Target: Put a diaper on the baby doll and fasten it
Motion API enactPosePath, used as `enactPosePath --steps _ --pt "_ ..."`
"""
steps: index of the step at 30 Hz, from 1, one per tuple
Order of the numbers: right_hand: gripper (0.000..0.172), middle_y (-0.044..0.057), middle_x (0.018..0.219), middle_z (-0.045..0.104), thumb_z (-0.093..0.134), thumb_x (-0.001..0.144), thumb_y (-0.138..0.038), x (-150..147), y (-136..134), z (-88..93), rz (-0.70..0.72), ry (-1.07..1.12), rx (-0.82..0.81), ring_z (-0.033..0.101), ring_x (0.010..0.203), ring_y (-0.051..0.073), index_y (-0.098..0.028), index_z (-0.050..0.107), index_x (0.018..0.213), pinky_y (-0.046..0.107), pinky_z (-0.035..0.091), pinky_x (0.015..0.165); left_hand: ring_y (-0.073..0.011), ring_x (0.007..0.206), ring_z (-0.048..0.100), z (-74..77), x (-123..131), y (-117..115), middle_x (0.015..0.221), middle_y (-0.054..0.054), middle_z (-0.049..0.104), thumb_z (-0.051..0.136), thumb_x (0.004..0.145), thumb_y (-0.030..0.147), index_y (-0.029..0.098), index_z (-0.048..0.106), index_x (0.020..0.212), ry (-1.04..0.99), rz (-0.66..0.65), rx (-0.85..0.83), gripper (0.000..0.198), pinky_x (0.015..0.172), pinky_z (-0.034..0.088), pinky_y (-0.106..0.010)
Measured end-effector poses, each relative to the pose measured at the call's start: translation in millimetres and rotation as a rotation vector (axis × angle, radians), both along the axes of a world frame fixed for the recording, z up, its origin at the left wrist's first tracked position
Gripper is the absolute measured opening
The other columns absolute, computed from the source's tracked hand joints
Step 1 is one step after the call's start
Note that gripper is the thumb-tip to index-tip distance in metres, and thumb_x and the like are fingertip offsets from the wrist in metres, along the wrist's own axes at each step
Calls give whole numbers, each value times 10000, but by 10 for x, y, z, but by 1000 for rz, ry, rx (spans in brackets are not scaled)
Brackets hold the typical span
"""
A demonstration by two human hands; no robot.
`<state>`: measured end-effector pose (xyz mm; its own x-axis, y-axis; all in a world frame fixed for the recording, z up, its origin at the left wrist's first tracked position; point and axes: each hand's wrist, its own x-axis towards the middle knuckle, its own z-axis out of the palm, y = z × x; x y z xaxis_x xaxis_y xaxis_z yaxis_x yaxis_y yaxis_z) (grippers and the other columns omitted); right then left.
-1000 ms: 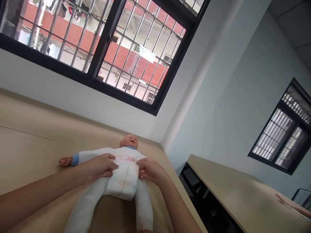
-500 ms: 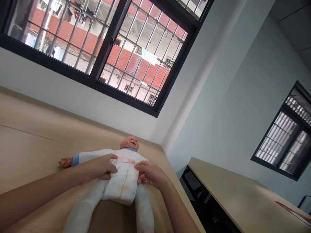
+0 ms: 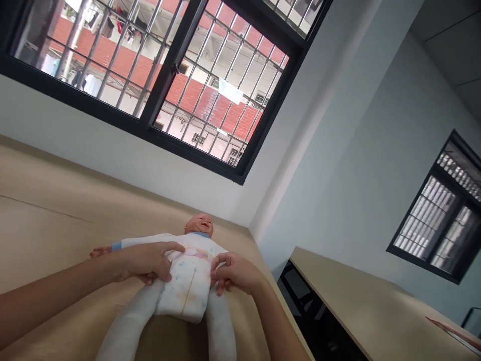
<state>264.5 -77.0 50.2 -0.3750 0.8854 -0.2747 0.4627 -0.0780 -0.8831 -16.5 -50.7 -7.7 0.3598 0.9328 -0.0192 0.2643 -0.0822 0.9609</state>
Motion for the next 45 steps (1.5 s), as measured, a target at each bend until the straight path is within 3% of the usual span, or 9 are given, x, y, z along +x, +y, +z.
enactPosePath --steps 3,6,9,12,16,27,32,38,45 --pt "117 35 790 756 661 843 -260 128 12 112 -143 -65 246 638 581 118 -193 565 829 217 393 514 -251 696 685 210 -66 -8 803 -40 743 742 676 339 221 768 1006 206 64 225 351 637 534 -330" --pt "173 114 1105 768 623 949 -334 97 -20 78 -191 -163 568 726 983 226 -176 663 1008 322 565 773 -349 1177 704 204 58 -89 1266 -111 771 632 897 443 225 759 1225 275 145 620 413 1016 552 -427" --pt "543 186 1608 515 603 1012 -415 -114 -100 -135 -59 -334 746 461 1507 326 -151 554 1483 501 394 1230 -382 1555 427 -128 260 -139 1683 -150 475 574 987 518 188 550 1574 408 37 796 674 1287 344 -505" --pt "837 249 1779 161 602 1024 -464 -341 -191 -383 64 -498 614 97 1667 391 -49 286 1679 592 125 1338 -412 1619 296 -540 353 -87 1740 -205 329 581 987 502 108 445 1650 570 -25 783 784 1305 314 -565" --pt "894 273 1779 51 539 1057 -505 -434 -259 -500 110 -538 566 13 1673 391 -2 182 1704 619 64 1334 -425 1632 235 -753 310 7 1761 -180 256 599 982 546 153 393 1685 605 -48 819 832 1298 332 -590" --pt "867 238 1780 166 596 1017 -523 -427 -243 -555 76 -553 604 81 1667 411 -50 312 1685 585 67 1345 -402 1611 315 -533 268 -85 1700 -196 416 704 881 471 165 538 1597 522 -125 770 796 1310 310 -574" --pt "444 198 1480 632 513 1050 -412 -295 -31 -673 -101 -318 757 551 1414 315 -122 673 1346 450 373 1221 -394 1563 412 -354 239 -95 1670 -164 490 673 910 547 194 594 1530 386 -86 673 718 1288 330 -525" --pt "213 48 830 680 498 977 -198 110 300 -940 -424 -437 815 609 832 218 -221 577 781 310 452 801 -260 847 617 -419 72 101 860 -49 698 541 956 477 237 620 856 236 214 638 271 804 459 -346" --pt "179 106 936 749 526 969 -132 186 408 -1081 -326 -730 641 669 896 268 -214 633 852 319 382 739 -284 815 606 -683 -52 239 798 -71 671 577 939 369 230 608 706 248 230 600 273 818 448 -359"
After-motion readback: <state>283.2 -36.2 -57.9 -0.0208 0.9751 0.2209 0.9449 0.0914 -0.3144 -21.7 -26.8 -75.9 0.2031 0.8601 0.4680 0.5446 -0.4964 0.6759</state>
